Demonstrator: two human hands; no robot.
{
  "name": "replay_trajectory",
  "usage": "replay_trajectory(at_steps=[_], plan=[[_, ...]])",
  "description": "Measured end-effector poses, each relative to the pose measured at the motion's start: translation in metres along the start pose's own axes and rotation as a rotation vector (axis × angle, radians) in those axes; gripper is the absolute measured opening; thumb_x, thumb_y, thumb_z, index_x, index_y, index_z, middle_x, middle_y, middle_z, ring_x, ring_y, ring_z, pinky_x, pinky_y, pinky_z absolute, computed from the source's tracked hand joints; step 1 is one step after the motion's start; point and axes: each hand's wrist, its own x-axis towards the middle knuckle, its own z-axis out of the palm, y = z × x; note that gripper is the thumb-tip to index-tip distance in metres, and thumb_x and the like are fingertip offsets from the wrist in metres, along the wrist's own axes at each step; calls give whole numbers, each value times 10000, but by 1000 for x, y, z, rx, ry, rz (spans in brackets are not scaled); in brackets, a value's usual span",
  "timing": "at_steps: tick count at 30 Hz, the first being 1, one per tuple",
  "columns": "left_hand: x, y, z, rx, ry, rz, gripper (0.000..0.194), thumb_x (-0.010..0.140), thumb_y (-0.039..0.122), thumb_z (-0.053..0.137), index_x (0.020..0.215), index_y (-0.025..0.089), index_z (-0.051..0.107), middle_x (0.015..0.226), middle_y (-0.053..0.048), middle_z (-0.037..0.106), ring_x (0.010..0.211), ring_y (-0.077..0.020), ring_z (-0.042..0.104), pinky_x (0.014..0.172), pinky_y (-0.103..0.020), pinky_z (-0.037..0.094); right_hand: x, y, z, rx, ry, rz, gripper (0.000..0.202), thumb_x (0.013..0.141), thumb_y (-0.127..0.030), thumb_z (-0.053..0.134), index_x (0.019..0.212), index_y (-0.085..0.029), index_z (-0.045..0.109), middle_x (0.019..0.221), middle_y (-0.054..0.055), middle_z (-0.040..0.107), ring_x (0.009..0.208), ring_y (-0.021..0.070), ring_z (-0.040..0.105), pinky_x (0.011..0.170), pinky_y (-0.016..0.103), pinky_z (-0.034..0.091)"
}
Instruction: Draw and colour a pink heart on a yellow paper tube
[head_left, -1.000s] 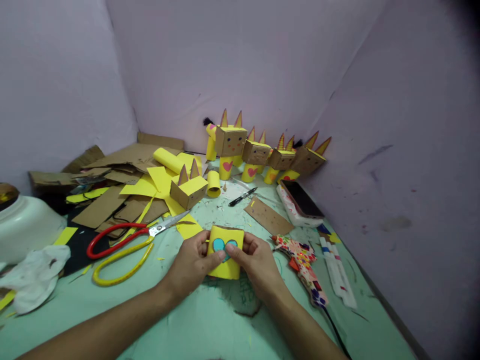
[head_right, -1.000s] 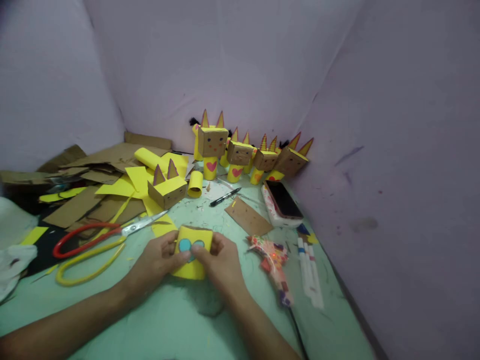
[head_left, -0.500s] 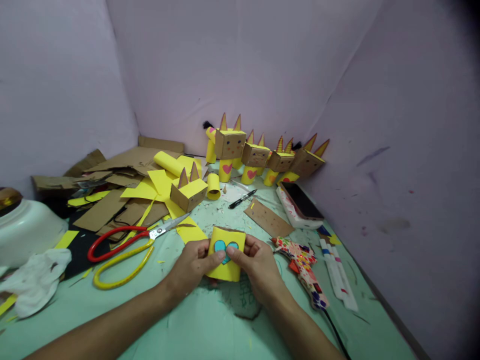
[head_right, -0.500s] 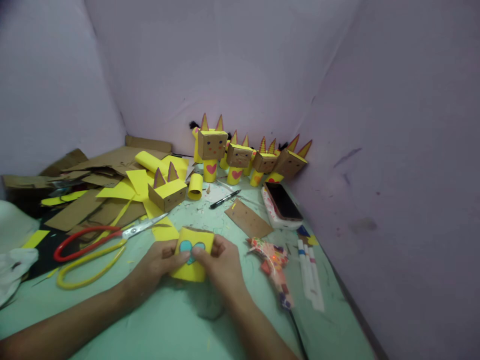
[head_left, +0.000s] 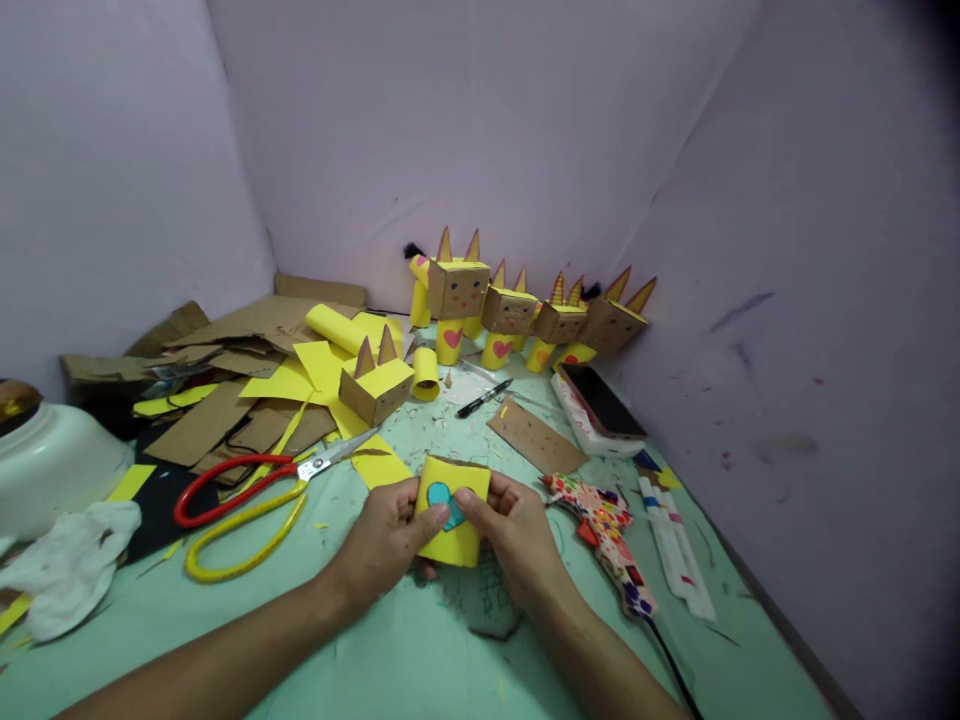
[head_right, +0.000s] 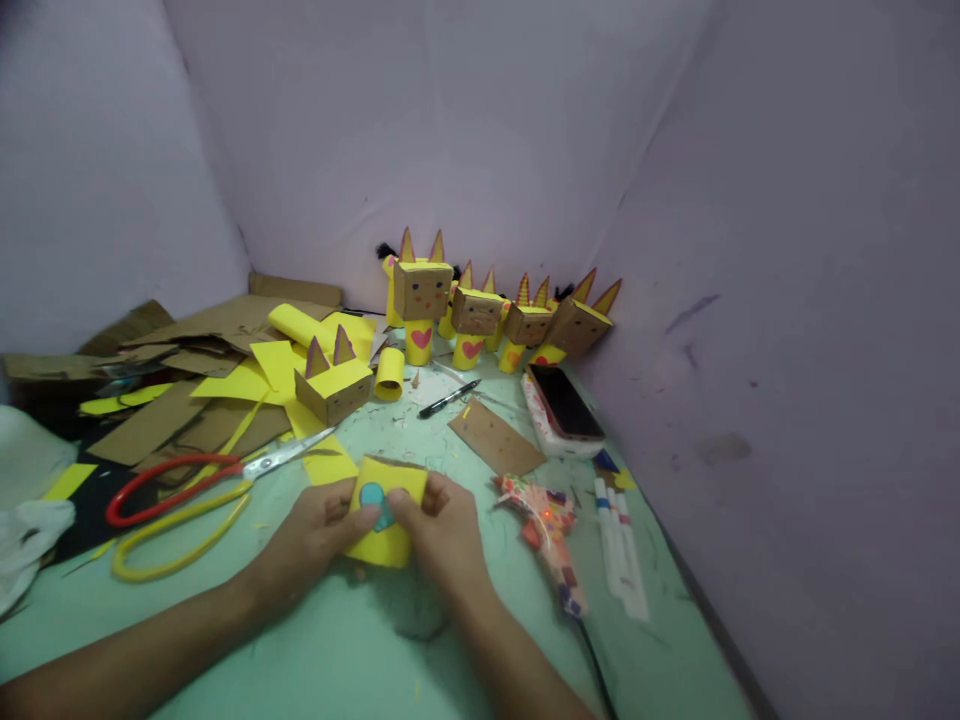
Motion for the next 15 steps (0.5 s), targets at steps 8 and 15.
replay_trajectory(at_steps=[8,15], plan=[[2,1,1,-62,1,-8,482,648,492,666,898,91,572,693,-36,617,574,-134,561,421,-211,487,0,1,-1,-12,12,24,349,608,-345,771,861,-128,670,755,55,725,638,176,657,581,253,494],[1,1,2,-57,3,-22,498,634,506,672,893,94,567,690,-31,613,579,-134,565,422,-209,490,0,1,-2,-5,9,36,354,595,-338,778,857,-126,669,753,57,725,622,180,658,608,275,507]])
